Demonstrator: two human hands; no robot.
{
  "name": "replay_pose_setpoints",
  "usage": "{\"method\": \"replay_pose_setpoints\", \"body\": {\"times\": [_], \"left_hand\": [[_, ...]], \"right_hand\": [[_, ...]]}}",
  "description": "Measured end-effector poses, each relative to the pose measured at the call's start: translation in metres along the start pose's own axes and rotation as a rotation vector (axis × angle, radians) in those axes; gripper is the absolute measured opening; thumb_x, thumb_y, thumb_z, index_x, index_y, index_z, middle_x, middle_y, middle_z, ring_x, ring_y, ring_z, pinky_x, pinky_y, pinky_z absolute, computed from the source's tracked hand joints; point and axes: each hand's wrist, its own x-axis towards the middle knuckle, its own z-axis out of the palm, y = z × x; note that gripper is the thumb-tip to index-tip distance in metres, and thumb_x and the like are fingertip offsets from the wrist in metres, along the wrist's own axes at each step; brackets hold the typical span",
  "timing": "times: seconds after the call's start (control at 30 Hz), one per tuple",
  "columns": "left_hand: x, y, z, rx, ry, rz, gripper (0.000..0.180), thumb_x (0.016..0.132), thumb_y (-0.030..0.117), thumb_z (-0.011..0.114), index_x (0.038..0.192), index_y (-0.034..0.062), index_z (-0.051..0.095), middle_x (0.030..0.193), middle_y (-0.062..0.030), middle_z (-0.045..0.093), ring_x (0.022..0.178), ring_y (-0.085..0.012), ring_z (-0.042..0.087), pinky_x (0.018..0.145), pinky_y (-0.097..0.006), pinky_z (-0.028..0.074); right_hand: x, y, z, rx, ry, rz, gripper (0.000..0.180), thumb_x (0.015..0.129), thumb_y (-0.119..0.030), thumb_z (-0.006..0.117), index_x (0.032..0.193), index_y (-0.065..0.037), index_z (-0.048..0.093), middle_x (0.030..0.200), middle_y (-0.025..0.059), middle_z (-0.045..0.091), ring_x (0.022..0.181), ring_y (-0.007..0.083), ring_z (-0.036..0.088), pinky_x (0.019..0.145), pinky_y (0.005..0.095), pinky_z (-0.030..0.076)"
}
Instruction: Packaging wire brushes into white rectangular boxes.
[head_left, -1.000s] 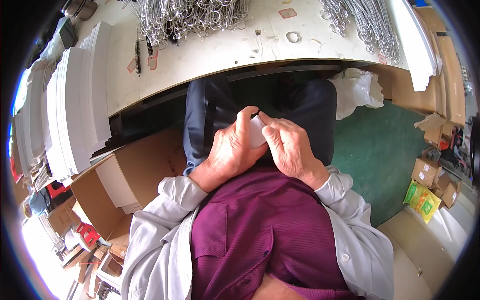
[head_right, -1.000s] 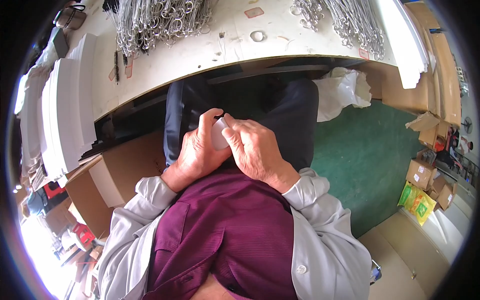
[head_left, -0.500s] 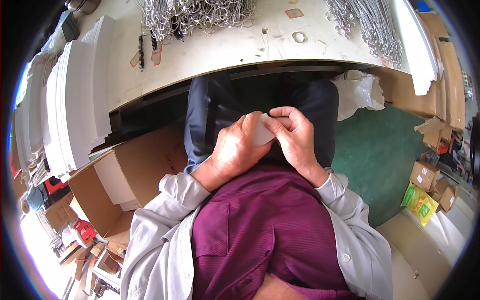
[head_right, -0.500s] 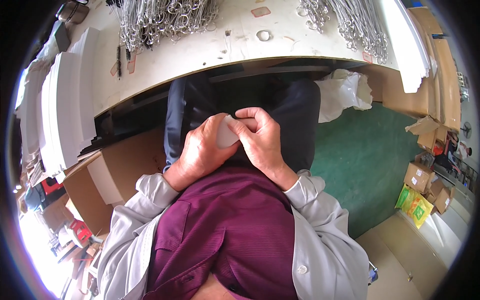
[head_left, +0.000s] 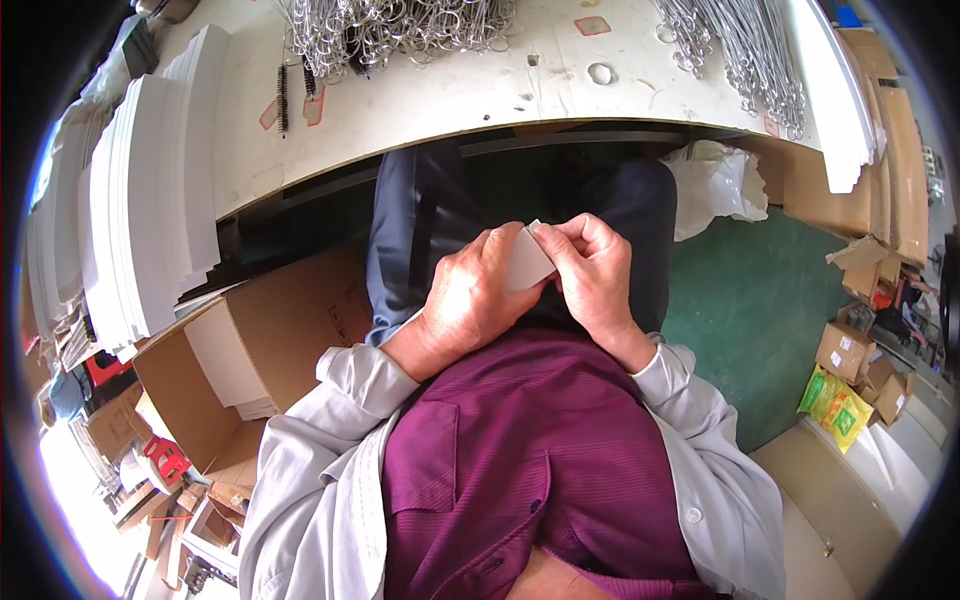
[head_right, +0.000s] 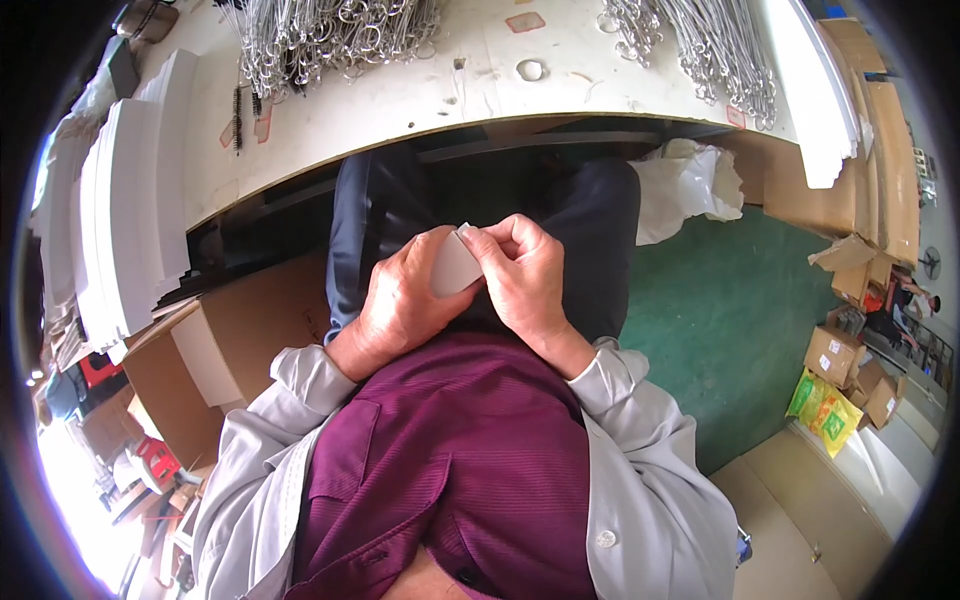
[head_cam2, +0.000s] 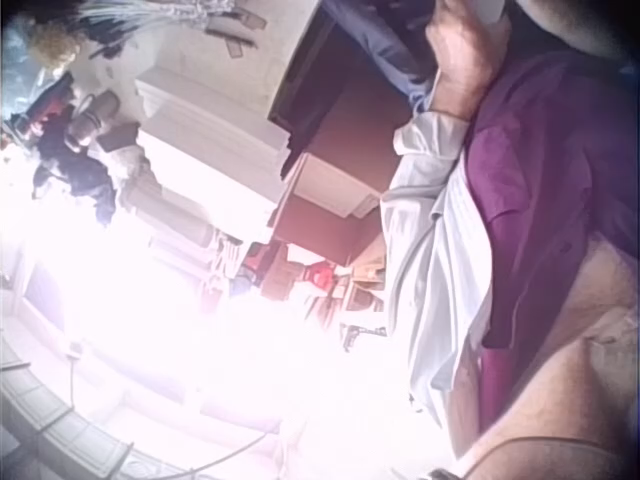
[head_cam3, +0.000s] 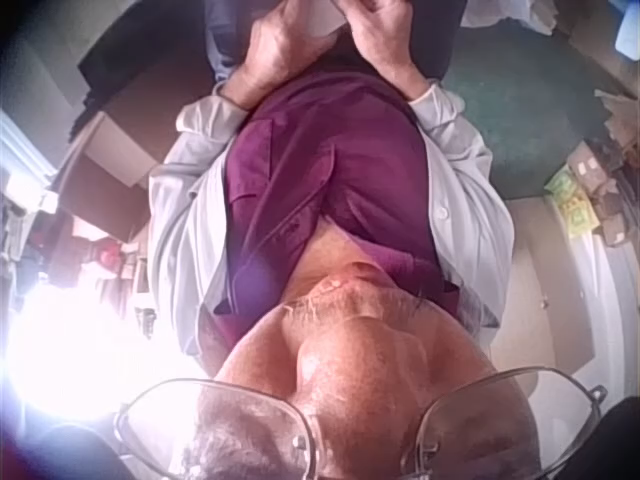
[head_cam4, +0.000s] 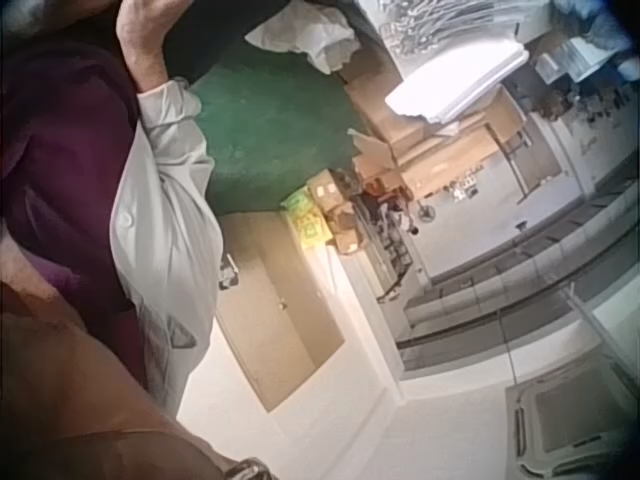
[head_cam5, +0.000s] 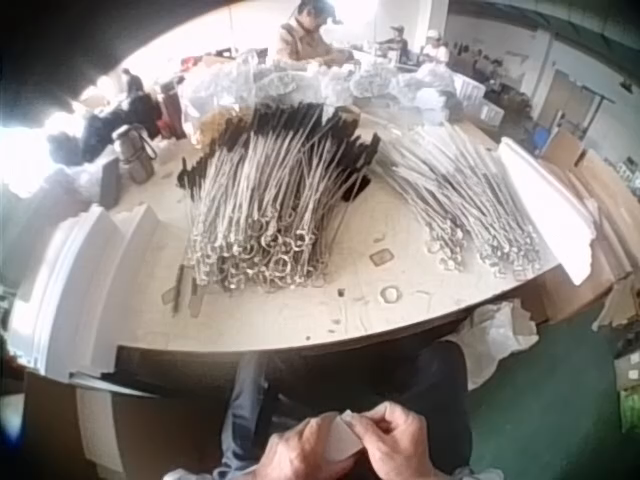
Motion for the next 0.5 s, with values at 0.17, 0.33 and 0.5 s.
{"method": "replay_pose_setpoints", "body": {"times": [0.17,0.33,0.5], "left_hand": [[0.001,0.001,-0.005,0.002,0.030,-0.018,0.054,0.078,0.020,0.082,0.122,0.0006,0.058,0.101,-0.0203,0.072,0.086,-0.0393,0.074,0.070,-0.047,0.062],[0.005,-0.001,-0.010,-0.076,0.010,-0.094,0.054,0.078,0.022,0.082,0.123,0.0022,0.059,0.107,-0.0198,0.072,0.093,-0.0407,0.073,0.078,-0.048,0.062],[0.007,-0.007,-0.013,-0.065,0.015,-0.130,0.056,0.079,0.022,0.081,0.125,0.0023,0.059,0.107,-0.0203,0.072,0.094,-0.0408,0.073,0.079,-0.047,0.062]], "right_hand": [[-0.002,0.003,0.000,-0.318,-0.036,-0.318,0.021,0.100,-0.017,0.073,0.094,0.002,0.071,0.076,0.0036,0.073,0.069,0.0041,0.063,0.061,0.0247,0.052],[-0.001,0.012,-0.004,-0.418,-0.182,-0.504,0.041,0.099,-0.020,0.072,0.134,0.001,0.066,0.097,0.0179,0.071,0.089,0.0276,0.071,0.080,0.0347,0.055],[0.000,0.009,0.005,-0.429,-0.220,-0.551,0.045,0.100,-0.016,0.070,0.140,0.002,0.061,0.098,0.0212,0.072,0.086,0.0313,0.072,0.077,0.0369,0.056]]}}
